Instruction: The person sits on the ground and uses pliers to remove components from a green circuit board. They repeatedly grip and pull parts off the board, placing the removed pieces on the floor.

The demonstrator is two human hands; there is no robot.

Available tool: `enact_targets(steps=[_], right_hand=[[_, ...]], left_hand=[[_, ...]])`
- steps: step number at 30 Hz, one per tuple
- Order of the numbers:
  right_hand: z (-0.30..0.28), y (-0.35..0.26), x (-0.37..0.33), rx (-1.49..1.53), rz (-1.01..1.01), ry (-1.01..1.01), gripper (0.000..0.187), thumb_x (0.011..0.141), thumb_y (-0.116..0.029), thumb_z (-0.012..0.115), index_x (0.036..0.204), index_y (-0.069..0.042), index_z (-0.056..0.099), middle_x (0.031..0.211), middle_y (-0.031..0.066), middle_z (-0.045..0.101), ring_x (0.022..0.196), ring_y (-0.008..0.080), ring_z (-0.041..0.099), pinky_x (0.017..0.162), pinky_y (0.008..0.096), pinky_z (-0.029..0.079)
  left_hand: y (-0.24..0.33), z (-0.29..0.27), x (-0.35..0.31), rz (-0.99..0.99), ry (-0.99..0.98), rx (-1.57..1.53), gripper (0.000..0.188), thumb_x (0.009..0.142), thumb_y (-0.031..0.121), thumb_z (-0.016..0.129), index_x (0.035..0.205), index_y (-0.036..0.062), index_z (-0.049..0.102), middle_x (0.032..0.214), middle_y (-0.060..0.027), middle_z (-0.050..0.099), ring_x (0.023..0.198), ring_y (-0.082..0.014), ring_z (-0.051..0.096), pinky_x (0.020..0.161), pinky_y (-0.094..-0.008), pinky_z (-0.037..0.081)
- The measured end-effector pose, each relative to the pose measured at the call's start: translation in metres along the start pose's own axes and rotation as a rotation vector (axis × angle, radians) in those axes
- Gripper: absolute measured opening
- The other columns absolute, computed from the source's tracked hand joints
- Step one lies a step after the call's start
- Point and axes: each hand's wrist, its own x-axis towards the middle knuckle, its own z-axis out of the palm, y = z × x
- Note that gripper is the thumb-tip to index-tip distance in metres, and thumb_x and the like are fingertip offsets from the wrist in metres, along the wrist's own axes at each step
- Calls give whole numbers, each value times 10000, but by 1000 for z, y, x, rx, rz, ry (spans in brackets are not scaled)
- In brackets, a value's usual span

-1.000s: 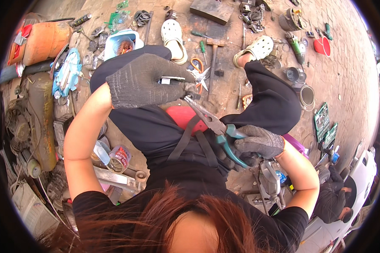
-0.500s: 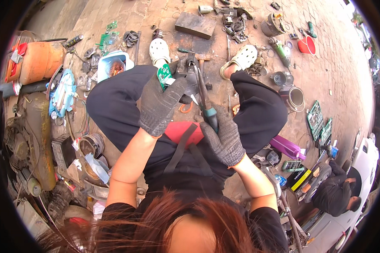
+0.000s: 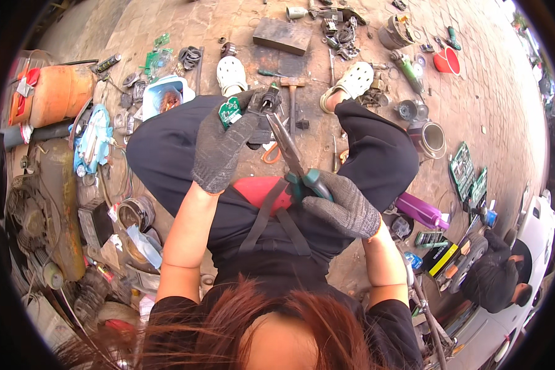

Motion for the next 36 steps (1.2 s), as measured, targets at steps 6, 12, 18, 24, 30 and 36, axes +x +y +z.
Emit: enact_targets(steps=[6, 12, 18, 24, 30, 36], right_hand=[[-6, 2, 1, -57, -21, -9, 338, 837, -175, 608, 1132, -14, 576, 902, 60, 619, 832, 119, 538, 790, 304, 460], [-15, 9, 7, -105, -94, 9, 353, 843, -230, 607, 1128, -24, 579, 875, 46, 613, 778, 112, 532, 736, 293, 467], [-17, 12, 7, 0, -55, -3, 371, 851, -250, 610, 1142, -23, 572, 879, 7, 595, 772, 78, 514, 705, 253, 455], [-18, 8, 7, 95, 30, -25, 372, 856, -256, 607, 1149, -29, 573, 883, -16, 583, 775, 58, 506, 692, 226, 443], [-19, 12, 8, 149, 14, 37, 364, 861, -241, 603, 1148, -19, 577, 892, 5, 603, 770, 63, 522, 703, 234, 450], [-11, 2, 12, -10, -18, 138, 344, 903, -217, 574, 1157, 15, 566, 917, 34, 627, 815, 77, 540, 776, 241, 459]], left_hand=[[0, 3, -5, -15, -15, 29, 358, 881, 78, 600, 1211, -48, 545, 998, -59, 641, 825, -86, 600, 705, -222, 497], [2, 7, -11, 23, -20, 32, 368, 866, 94, 623, 1201, -40, 550, 946, -50, 645, 773, -75, 600, 640, -205, 495], [-6, 12, -12, -48, 10, -39, 288, 861, 92, 612, 1119, -34, 584, 899, -36, 645, 774, -81, 592, 697, -236, 486], [-6, 10, -11, -59, 53, 7, 275, 857, 114, 622, 1092, -25, 595, 893, -36, 642, 759, -79, 586, 674, -241, 482], [-2, 11, -9, -70, 34, -2, 248, 852, 123, 619, 1051, -24, 607, 839, -29, 641, 737, -84, 584, 646, -248, 479], [2, 13, -10, -10, 123, 223, 248, 836, 118, 615, 1026, -40, 620, 771, -44, 627, 689, -94, 581, 633, -260, 474]])
